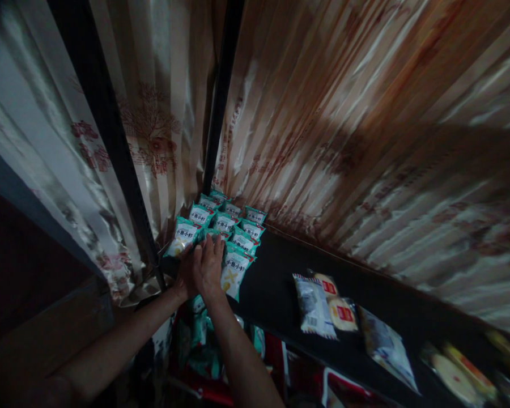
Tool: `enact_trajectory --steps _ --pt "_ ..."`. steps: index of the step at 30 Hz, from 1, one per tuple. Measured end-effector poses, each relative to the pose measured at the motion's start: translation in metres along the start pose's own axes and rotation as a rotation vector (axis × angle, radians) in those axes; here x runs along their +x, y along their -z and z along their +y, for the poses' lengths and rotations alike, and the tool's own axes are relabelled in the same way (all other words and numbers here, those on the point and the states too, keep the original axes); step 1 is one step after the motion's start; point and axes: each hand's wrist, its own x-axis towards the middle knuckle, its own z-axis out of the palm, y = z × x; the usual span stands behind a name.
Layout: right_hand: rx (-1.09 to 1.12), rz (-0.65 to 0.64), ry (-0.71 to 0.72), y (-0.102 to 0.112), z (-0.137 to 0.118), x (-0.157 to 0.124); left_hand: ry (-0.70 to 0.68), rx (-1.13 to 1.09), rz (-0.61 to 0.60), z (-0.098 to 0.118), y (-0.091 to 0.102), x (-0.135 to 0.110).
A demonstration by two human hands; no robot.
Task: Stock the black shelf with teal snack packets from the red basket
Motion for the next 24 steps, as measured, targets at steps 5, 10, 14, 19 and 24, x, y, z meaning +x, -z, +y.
enact_trajectory --steps 5,10,14,19,24 --pt "0.016 0.004 -0.020 0.000 0.002 -0.002 -0.011 -0.028 0.006 -0.004 -0.005 -0.001" --pt "0.059 0.023 -0.015 -0.003 0.004 -0.005 0.010 -0.022 0.030 -0.005 -0.005 -0.001" --pt "0.063 0.035 -0.007 -0.002 0.001 -0.007 0.037 -0.013 0.058 -0.003 0.001 0.002" --pt "0.030 0.043 0.112 0.017 0.000 0.013 0.119 -0.017 0.139 -0.006 0.015 0.003" --pt "-0.141 0.047 0.201 0.046 0.020 0.065 0.195 0.030 0.192 -0.001 0.025 0.005"
